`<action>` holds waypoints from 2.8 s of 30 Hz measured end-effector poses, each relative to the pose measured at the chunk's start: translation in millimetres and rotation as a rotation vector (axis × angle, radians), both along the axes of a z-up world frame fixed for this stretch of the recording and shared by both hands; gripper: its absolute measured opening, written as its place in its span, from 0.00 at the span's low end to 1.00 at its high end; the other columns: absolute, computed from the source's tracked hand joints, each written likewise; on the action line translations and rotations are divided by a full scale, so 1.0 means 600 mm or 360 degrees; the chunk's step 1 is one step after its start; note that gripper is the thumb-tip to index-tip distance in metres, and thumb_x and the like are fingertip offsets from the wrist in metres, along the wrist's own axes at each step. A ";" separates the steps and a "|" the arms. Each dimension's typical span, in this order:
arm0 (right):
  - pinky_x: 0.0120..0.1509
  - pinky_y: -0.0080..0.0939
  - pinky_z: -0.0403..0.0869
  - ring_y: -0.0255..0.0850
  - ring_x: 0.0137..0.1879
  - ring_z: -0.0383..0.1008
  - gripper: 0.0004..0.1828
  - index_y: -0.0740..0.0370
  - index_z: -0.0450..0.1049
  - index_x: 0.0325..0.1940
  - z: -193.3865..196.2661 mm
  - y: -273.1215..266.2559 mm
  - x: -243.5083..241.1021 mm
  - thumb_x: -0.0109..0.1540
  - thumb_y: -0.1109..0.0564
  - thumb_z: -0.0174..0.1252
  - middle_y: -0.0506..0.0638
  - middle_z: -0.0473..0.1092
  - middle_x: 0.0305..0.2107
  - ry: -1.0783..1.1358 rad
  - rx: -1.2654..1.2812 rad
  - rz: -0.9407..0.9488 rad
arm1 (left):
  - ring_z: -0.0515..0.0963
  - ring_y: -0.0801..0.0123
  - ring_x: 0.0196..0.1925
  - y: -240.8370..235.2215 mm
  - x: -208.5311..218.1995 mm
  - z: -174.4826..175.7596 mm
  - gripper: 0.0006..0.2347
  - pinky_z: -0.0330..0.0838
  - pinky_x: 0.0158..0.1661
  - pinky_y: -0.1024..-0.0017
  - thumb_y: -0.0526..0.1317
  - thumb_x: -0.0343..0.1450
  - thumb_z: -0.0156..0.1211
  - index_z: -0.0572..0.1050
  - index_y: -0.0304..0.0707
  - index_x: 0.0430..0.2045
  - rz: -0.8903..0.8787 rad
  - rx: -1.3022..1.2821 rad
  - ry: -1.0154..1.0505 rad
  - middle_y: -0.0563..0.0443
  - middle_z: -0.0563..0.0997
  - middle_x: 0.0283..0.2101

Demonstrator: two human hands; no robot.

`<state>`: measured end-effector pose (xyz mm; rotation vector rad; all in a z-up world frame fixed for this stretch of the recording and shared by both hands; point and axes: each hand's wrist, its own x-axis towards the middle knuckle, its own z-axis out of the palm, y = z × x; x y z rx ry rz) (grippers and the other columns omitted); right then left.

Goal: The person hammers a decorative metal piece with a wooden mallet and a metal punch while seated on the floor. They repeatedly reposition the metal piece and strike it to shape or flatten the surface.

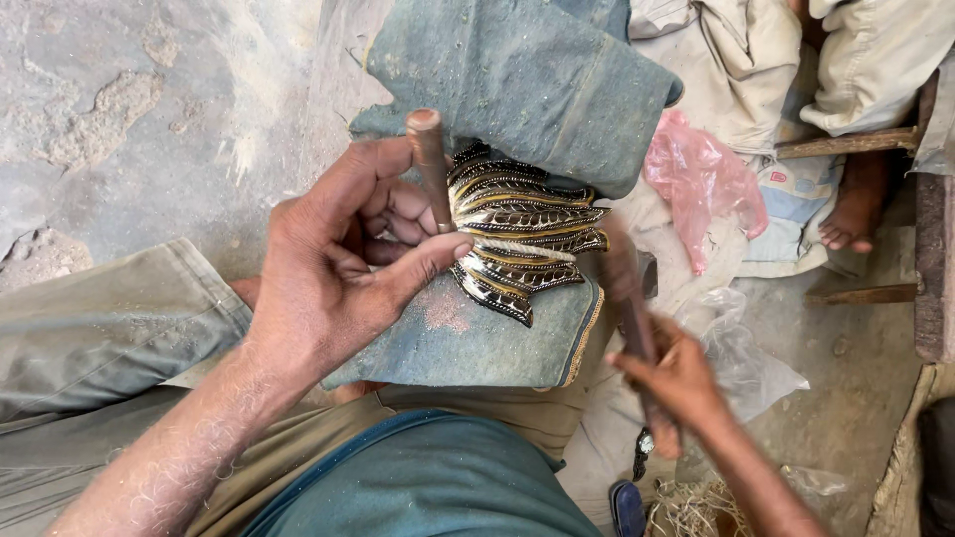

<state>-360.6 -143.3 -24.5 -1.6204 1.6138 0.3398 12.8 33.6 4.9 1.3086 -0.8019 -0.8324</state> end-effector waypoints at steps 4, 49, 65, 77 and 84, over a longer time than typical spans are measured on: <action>0.50 0.38 0.76 0.35 0.46 0.76 0.27 0.70 0.78 0.57 -0.072 0.031 -0.081 0.57 0.55 0.72 0.55 0.79 0.44 -0.0675 -0.0089 0.0305 | 0.84 0.77 0.35 -0.005 -0.008 0.008 0.21 0.82 0.35 0.76 0.32 0.68 0.71 0.71 0.34 0.54 0.0002 0.0291 0.0142 0.52 0.83 0.35; 0.44 0.35 0.80 0.40 0.45 0.82 0.20 0.69 0.74 0.57 0.142 -0.021 0.252 0.61 0.68 0.63 0.57 0.78 0.46 -0.0776 -0.1038 0.0932 | 0.79 0.61 0.45 -0.214 -0.028 0.021 0.35 0.81 0.39 0.69 0.32 0.66 0.59 0.60 0.44 0.73 -0.0584 -0.0402 -0.2220 0.43 0.81 0.41; 0.45 0.38 0.77 0.41 0.45 0.80 0.18 0.61 0.78 0.57 0.093 -0.078 0.276 0.63 0.68 0.64 0.53 0.76 0.43 -0.0617 -0.1422 0.1174 | 0.64 0.61 0.72 -0.281 0.067 -0.089 0.33 0.24 0.71 0.38 0.66 0.57 0.63 0.79 0.46 0.53 -0.0452 -0.0223 -0.1382 0.56 0.81 0.55; 0.35 0.38 0.68 0.41 0.39 0.72 0.18 0.60 0.79 0.54 0.108 -0.084 0.298 0.60 0.70 0.66 0.50 0.70 0.37 -0.0423 -0.1576 0.1424 | 0.62 0.59 0.72 -0.280 0.071 -0.087 0.31 0.23 0.71 0.38 0.63 0.57 0.66 0.80 0.47 0.51 -0.0425 -0.0224 -0.1297 0.57 0.82 0.54; 0.31 0.39 0.63 0.38 0.28 0.64 0.15 0.61 0.81 0.47 0.116 -0.089 0.311 0.58 0.70 0.68 0.48 0.63 0.25 -0.0441 -0.1392 0.1194 | 0.60 0.63 0.74 -0.277 0.072 -0.085 0.30 0.20 0.71 0.37 0.60 0.55 0.67 0.81 0.48 0.50 -0.0446 -0.0213 -0.1335 0.61 0.82 0.53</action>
